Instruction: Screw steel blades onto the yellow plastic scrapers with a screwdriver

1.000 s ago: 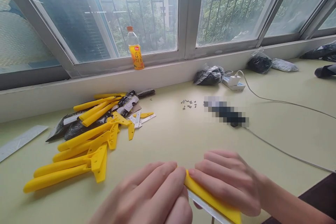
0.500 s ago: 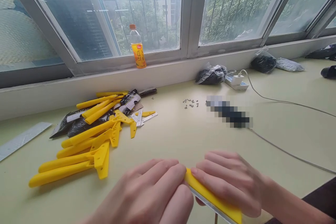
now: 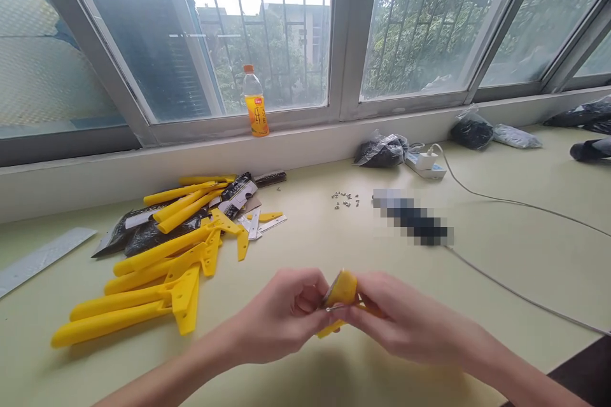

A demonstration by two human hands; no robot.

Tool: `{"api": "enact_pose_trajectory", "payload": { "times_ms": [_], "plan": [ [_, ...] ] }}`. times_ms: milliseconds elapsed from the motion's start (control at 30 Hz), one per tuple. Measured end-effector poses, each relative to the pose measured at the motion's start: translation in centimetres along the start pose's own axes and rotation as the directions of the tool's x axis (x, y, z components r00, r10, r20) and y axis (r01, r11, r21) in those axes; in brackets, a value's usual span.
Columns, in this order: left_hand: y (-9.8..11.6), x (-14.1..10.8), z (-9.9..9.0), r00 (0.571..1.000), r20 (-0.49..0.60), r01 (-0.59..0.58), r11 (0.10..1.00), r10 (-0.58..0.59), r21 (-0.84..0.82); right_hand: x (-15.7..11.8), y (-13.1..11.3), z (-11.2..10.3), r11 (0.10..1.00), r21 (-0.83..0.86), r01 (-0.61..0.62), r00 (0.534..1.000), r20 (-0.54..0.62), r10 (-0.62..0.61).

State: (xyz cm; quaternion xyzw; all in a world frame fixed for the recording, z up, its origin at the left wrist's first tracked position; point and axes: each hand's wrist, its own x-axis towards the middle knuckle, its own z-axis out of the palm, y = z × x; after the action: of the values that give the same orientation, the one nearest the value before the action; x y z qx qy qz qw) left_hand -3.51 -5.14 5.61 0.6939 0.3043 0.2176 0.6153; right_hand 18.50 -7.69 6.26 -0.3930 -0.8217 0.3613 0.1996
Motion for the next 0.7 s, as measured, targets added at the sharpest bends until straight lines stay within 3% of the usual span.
{"api": "enact_pose_trajectory", "payload": {
  "times_ms": [167,367,533,700],
  "plan": [
    [-1.7,0.3,0.2,0.999,-0.046,0.012,0.987,-0.019,-0.157,0.1,0.5,0.3,0.998,-0.007,-0.061,0.997,-0.049,0.061],
    [-1.2,0.0,-0.8,1.000,-0.006,0.007,0.999,-0.007,-0.039,0.2,0.6,0.7,0.999,-0.037,-0.018,0.998,-0.055,0.016],
    [-0.1,0.0,-1.6,0.988,-0.108,-0.093,0.981,0.112,0.170,0.5,1.0,0.5,0.993,-0.098,0.070,0.997,-0.035,-0.074],
    [0.6,0.2,-1.7,0.997,-0.047,-0.064,0.994,0.069,0.086,0.5,0.9,0.6,0.984,-0.103,0.148,0.988,-0.026,-0.151]
  ]
}}
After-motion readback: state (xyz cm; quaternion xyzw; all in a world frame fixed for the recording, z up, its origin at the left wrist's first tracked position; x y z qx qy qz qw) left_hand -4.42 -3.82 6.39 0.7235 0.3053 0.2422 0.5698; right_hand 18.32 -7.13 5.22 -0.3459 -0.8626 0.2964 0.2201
